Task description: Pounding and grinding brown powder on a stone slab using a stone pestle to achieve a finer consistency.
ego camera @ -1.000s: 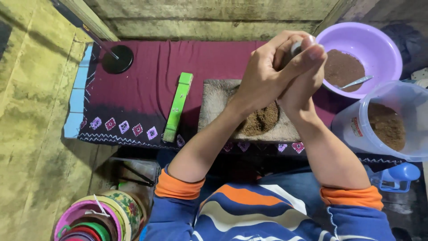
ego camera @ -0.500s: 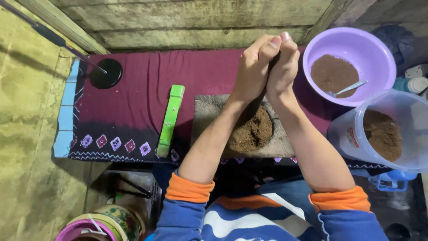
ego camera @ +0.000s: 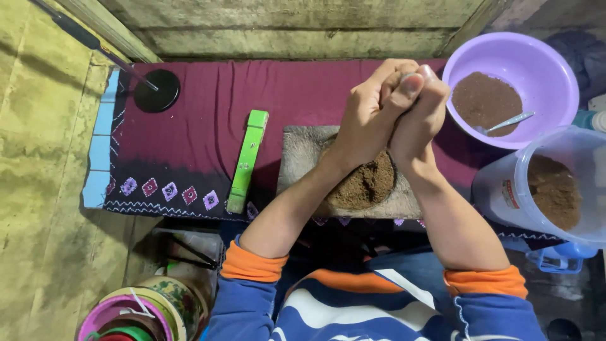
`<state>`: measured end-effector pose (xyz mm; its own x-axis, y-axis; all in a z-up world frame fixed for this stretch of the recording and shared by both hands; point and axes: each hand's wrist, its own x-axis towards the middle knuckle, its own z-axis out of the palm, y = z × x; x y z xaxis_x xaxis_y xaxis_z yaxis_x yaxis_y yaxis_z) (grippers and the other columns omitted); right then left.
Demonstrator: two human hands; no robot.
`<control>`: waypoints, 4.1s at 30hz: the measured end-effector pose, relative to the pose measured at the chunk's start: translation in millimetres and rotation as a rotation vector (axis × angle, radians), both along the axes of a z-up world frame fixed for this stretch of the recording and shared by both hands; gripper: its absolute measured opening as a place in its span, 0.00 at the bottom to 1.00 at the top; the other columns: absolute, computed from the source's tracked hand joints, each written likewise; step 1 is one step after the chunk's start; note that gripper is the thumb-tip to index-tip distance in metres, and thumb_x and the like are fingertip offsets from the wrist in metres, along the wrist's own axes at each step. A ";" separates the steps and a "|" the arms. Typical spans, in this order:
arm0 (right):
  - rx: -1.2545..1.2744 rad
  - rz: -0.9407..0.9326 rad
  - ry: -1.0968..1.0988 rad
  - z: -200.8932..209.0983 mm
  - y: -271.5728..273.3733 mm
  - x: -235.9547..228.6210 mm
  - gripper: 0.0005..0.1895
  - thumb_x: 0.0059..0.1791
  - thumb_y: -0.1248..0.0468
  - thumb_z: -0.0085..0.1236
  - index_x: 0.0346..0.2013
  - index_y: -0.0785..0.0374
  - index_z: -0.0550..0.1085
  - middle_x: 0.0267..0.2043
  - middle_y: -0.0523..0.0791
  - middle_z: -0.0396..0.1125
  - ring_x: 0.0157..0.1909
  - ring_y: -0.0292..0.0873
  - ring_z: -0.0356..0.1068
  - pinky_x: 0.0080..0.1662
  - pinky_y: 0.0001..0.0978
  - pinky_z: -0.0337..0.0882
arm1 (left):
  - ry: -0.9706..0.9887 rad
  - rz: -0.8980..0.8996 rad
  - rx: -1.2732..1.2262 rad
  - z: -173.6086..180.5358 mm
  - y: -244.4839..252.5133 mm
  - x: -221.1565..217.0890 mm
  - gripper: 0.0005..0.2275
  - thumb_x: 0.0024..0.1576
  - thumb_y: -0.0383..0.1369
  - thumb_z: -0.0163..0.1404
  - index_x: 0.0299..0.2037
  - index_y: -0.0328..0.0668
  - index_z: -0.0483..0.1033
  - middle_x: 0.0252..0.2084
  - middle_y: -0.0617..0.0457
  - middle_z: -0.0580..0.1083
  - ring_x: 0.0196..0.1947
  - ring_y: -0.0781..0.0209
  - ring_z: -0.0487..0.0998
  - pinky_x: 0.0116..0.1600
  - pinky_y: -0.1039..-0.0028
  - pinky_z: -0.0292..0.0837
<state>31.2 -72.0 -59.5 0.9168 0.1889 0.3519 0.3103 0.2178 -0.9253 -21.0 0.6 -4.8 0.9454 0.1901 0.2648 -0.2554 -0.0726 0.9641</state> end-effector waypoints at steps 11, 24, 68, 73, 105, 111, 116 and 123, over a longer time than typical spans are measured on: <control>0.360 0.126 0.148 17.6 23.6 39.7 0.17 0.48 0.50 0.40 0.19 0.54 0.64 0.20 0.43 0.62 0.22 0.39 0.58 0.28 0.33 0.59 | -0.007 0.011 0.028 8.3 18.1 23.0 0.34 0.48 0.68 0.35 0.49 0.51 0.73 0.27 0.58 0.76 0.26 0.69 0.75 0.28 0.78 0.73; 0.195 0.145 -0.005 -48.4 39.5 62.0 0.19 0.55 0.54 0.38 0.21 0.55 0.63 0.20 0.40 0.57 0.22 0.37 0.56 0.30 0.29 0.59 | -0.036 0.142 -0.190 -46.9 31.7 31.6 0.24 0.58 0.54 0.42 0.43 0.40 0.75 0.35 0.55 0.75 0.36 0.66 0.73 0.41 0.75 0.68; 0.232 0.219 0.094 -35.2 47.2 42.4 0.23 0.56 0.52 0.39 0.19 0.60 0.65 0.20 0.44 0.60 0.25 0.37 0.58 0.31 0.28 0.60 | -0.045 0.128 -0.082 -46.8 20.9 -1.8 0.25 0.55 0.61 0.43 0.50 0.54 0.62 0.34 0.56 0.73 0.28 0.69 0.73 0.31 0.77 0.72; 0.293 0.236 0.132 -24.4 53.6 40.5 0.21 0.54 0.51 0.40 0.19 0.57 0.63 0.19 0.42 0.59 0.24 0.36 0.57 0.29 0.28 0.58 | -0.032 0.094 -0.082 -28.4 23.5 3.9 0.24 0.54 0.58 0.45 0.39 0.44 0.76 0.28 0.60 0.72 0.27 0.71 0.69 0.29 0.79 0.67; 0.173 0.132 -0.016 -42.6 -10.0 -7.3 0.22 0.57 0.53 0.37 0.22 0.60 0.65 0.22 0.43 0.58 0.27 0.37 0.55 0.33 0.31 0.57 | -0.401 0.217 0.016 -45.1 -5.3 -8.9 0.16 0.59 0.54 0.49 0.39 0.54 0.77 0.24 0.56 0.73 0.27 0.69 0.75 0.34 0.74 0.73; 0.148 0.120 -0.040 -45.2 7.0 12.3 0.26 0.58 0.54 0.36 0.21 0.63 0.68 0.22 0.46 0.61 0.28 0.39 0.57 0.34 0.31 0.58 | -0.219 0.225 -0.103 -32.8 -1.8 -6.4 0.17 0.60 0.55 0.47 0.39 0.55 0.79 0.24 0.54 0.73 0.29 0.68 0.70 0.35 0.70 0.72; 0.139 0.120 -0.001 -56.6 26.6 11.8 0.26 0.59 0.55 0.38 0.22 0.64 0.69 0.23 0.48 0.61 0.30 0.40 0.57 0.36 0.31 0.59 | -0.149 0.305 -0.169 -67.2 14.7 9.0 0.17 0.59 0.54 0.46 0.37 0.53 0.80 0.22 0.55 0.71 0.28 0.69 0.69 0.33 0.75 0.67; 0.145 0.145 0.010 -57.6 45.0 13.5 0.24 0.59 0.57 0.39 0.22 0.65 0.69 0.23 0.48 0.61 0.30 0.40 0.58 0.36 0.31 0.62 | -0.182 0.314 -0.204 -82.4 21.3 4.1 0.18 0.60 0.55 0.46 0.38 0.52 0.79 0.24 0.59 0.71 0.29 0.72 0.68 0.31 0.79 0.66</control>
